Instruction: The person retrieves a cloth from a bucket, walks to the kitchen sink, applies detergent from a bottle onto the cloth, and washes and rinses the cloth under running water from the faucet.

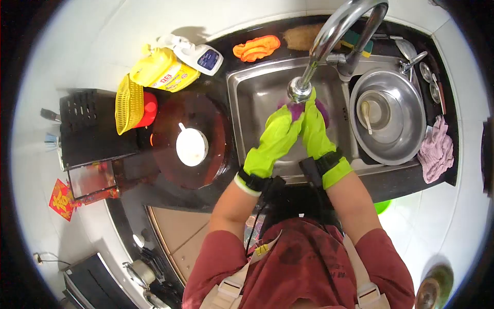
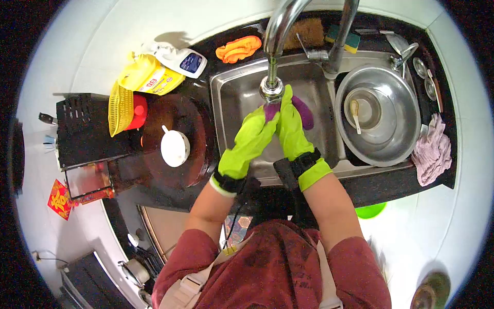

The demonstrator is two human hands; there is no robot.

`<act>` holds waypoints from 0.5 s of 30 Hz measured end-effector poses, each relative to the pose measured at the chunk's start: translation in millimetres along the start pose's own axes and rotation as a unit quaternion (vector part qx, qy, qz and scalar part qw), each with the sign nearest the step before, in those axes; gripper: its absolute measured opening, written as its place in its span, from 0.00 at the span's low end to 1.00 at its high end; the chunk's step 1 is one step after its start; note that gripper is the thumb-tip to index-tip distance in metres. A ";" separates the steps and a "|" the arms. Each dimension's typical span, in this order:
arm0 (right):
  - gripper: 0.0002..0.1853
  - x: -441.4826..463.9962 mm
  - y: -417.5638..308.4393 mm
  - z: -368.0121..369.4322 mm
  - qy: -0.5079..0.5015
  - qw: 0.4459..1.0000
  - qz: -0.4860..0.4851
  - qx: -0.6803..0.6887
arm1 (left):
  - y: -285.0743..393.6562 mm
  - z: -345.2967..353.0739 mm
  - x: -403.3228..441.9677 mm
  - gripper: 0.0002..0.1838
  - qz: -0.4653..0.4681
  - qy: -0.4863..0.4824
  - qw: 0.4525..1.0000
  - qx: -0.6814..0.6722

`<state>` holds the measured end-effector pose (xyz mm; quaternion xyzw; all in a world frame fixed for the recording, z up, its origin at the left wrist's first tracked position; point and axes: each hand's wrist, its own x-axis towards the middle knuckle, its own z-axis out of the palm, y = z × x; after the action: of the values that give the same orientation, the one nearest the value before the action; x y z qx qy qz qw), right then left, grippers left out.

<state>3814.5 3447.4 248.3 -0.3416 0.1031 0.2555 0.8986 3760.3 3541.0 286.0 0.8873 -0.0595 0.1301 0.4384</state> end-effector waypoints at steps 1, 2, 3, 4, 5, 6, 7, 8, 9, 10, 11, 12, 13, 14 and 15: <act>0.27 -15.1 -17.7 25.9 0.028 0.998 0.026 0.056 | 33.1 -17.0 2.7 0.13 -0.079 -0.029 0.989 -0.120; 0.27 -24.2 -27.3 40.1 0.055 0.991 0.054 0.111 | 32.1 -19.6 -5.9 0.13 -0.078 -0.031 0.989 -0.119; 0.26 -5.0 -9.8 15.1 -0.034 0.989 0.064 0.127 | 26.7 -20.7 -14.4 0.14 -0.163 -0.039 0.965 -0.202; 0.26 3.2 0.6 10.0 -0.034 0.989 0.062 0.129 | 23.3 -24.7 -19.6 0.16 -0.246 -0.046 0.927 -0.281; 0.26 8.5 9.0 8.4 -0.035 0.993 0.027 0.112 | 23.3 -34.5 -22.3 0.17 -0.334 -0.058 0.884 -0.322; 0.27 10.7 14.0 10.3 -0.035 0.995 -0.008 0.095 | 30.5 -44.3 -23.2 0.17 -0.334 -0.059 0.885 -0.320; 0.26 -0.1 2.3 27.4 -0.063 0.988 0.002 0.138 | 44.3 -55.2 -20.3 0.18 -0.310 -0.025 0.857 -0.411; 0.26 3.5 4.8 23.9 -0.062 0.988 0.001 0.139 | 58.4 -62.9 -16.6 0.19 -0.283 0.009 0.820 -0.498; 0.26 7.2 4.5 22.2 -0.075 0.984 0.045 0.154 | 70.1 -67.3 -12.4 0.16 -0.271 0.042 0.787 -0.553; 0.25 9.9 5.0 20.9 -0.088 0.978 0.088 0.168 | 68.8 -70.5 -12.2 0.16 -0.271 0.041 0.787 -0.553; 0.26 8.0 5.9 17.4 -0.055 0.988 0.056 0.135 | 66.5 -75.8 -12.0 0.14 -0.179 0.046 0.952 -0.244; 0.26 6.4 2.9 19.3 -0.055 0.988 0.056 0.136 | 64.3 -79.0 -11.1 0.11 -0.064 0.045 0.992 0.096; 0.25 5.7 0.0 19.4 -0.029 0.988 0.059 0.137 | 50.1 -63.4 -12.0 0.11 -0.159 0.120 0.975 -0.102; 0.24 5.3 -2.6 19.2 -0.003 0.988 0.062 0.138 | 34.2 -58.6 -13.5 0.11 -0.159 0.120 0.975 -0.102; 0.24 5.9 -2.1 16.2 -0.003 0.989 0.062 0.137 | 22.0 -54.7 -13.4 0.15 -0.257 0.140 0.859 -0.419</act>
<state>3820.8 3459.2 259.4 -0.2070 0.1555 0.2954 0.9196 3732.9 3570.9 330.8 0.5758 0.1840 0.0988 0.7904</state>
